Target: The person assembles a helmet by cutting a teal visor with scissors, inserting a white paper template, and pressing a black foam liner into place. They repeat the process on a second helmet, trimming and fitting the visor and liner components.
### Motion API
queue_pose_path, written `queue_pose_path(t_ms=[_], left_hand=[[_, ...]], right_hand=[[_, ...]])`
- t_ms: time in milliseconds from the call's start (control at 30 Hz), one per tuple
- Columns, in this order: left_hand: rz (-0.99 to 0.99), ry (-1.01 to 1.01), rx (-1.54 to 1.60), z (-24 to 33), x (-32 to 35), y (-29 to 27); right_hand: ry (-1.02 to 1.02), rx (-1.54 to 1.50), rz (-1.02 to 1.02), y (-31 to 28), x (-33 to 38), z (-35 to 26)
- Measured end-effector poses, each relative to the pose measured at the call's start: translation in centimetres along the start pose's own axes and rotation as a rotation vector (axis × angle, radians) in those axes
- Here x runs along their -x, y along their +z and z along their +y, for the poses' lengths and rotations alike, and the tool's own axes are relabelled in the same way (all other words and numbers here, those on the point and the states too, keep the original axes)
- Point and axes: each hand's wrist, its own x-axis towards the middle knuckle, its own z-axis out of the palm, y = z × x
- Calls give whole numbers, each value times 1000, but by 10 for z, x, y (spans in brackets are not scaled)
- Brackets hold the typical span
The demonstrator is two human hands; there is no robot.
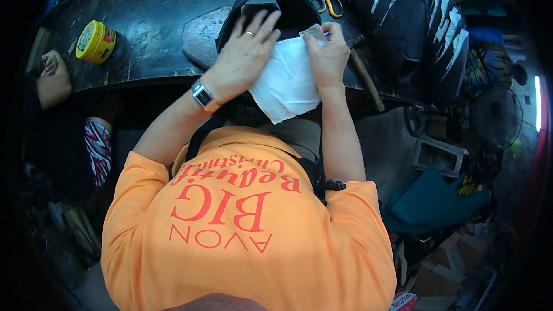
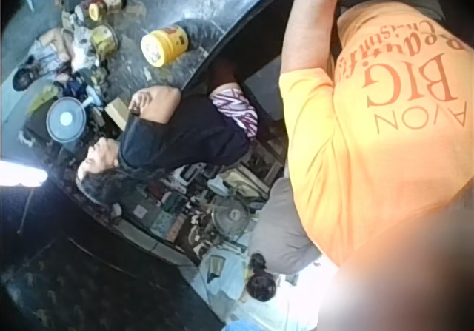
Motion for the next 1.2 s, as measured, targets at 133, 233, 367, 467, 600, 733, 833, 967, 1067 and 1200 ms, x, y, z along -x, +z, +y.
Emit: queue_pose_path(t_ms=[133,233,367,467,600,733,833,967,1067,1200], left_hand=[[-130,13,178,29,17,-2],[-90,15,185,32,22,4],[-88,-7,209,34,23,7],[-119,-40,167,38,18,2],[-88,-115,180,38,7,-4],[-50,-198,258,25,-3,4],[75,-234,396,17,-3,7],[195,-320,1051,7,13,-23],[229,-591,1987,11,44,-69],[471,-585,2168,0,73,-104]], right_hand=[[-45,-111,123,-2,-3,6],[292,-588,-143,-5,-5,13],[440,-772,-193,-9,-5,19],[434,-721,-233,-15,-5,20],[495,-810,-423,-22,-3,19],[408,-887,-392,-20,9,5],[298,-850,-317,-19,27,-17],[-209,-574,-410,-24,47,-54],[-606,-360,-473,-18,58,-78],[-882,-110,-519,3,81,-95]])
